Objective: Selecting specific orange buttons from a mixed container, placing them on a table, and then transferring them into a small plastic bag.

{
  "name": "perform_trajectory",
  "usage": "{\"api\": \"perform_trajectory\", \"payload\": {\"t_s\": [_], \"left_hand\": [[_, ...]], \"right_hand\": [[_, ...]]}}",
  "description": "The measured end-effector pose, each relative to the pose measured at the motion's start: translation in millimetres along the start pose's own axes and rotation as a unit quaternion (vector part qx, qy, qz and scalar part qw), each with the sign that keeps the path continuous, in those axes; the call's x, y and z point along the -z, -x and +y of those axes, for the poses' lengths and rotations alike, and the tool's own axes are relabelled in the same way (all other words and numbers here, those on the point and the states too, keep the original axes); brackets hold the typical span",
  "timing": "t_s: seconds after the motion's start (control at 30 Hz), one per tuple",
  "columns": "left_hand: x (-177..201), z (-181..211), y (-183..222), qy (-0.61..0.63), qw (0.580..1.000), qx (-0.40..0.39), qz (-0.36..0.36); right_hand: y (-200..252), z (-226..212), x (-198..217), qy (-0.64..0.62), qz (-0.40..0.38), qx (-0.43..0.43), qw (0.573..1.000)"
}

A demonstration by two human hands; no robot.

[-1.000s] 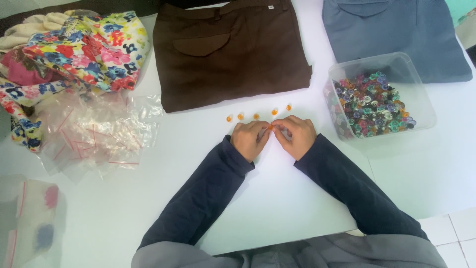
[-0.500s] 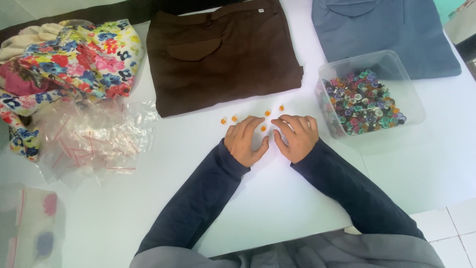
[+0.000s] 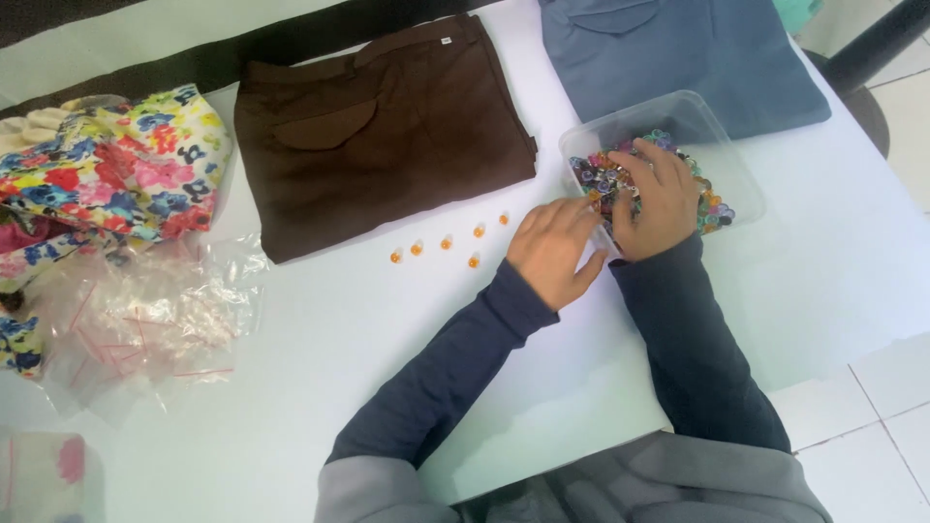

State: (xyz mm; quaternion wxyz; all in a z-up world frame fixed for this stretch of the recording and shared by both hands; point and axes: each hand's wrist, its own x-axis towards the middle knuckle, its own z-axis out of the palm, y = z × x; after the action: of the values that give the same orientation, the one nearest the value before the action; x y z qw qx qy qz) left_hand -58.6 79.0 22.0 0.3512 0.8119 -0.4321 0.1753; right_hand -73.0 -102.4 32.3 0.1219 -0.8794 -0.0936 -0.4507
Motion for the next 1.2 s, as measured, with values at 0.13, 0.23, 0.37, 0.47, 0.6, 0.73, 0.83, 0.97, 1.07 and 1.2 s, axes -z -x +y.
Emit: {"api": "perform_trajectory", "payload": {"t_s": [0.13, 0.23, 0.37, 0.47, 0.6, 0.73, 0.83, 0.97, 1.07, 1.2], "left_hand": [[-60, -7, -39, -0.032, 0.999, 0.003, -0.043], [-91, -19, -49, -0.097, 0.995, 0.024, -0.007], [-132, -37, -54, -0.172, 0.985, 0.026, -0.005], [-138, -36, -62, -0.196, 0.980, 0.035, 0.010], [-116, -36, -70, -0.208, 0.975, 0.049, -0.055], [-117, -46, -72, -0.192, 0.974, 0.057, -0.107], [-117, -50, -72, -0.179, 0.975, 0.069, -0.110], [-104, -48, -71, -0.106, 0.974, 0.111, -0.165], [-89, -43, -70, -0.042, 0.975, 0.135, -0.173], [-82, -38, -67, 0.008, 0.981, 0.142, -0.131]], "right_hand": [[32, 50, -17, -0.044, -0.227, -0.117, 0.966], [29, 48, -15, -0.070, -0.356, -0.209, 0.908], [35, 56, -24, 0.034, -0.443, -0.160, 0.882], [46, 70, -35, 0.074, -0.451, -0.135, 0.879], [59, 80, -45, 0.067, -0.434, -0.175, 0.881], [52, 76, -39, 0.014, -0.403, -0.207, 0.891], [48, 75, -31, -0.025, -0.380, -0.222, 0.898], [38, 66, -15, -0.077, -0.305, -0.256, 0.914], [28, 60, -7, -0.079, -0.262, -0.279, 0.920], [7, 41, 15, -0.151, -0.220, -0.327, 0.907]]}}
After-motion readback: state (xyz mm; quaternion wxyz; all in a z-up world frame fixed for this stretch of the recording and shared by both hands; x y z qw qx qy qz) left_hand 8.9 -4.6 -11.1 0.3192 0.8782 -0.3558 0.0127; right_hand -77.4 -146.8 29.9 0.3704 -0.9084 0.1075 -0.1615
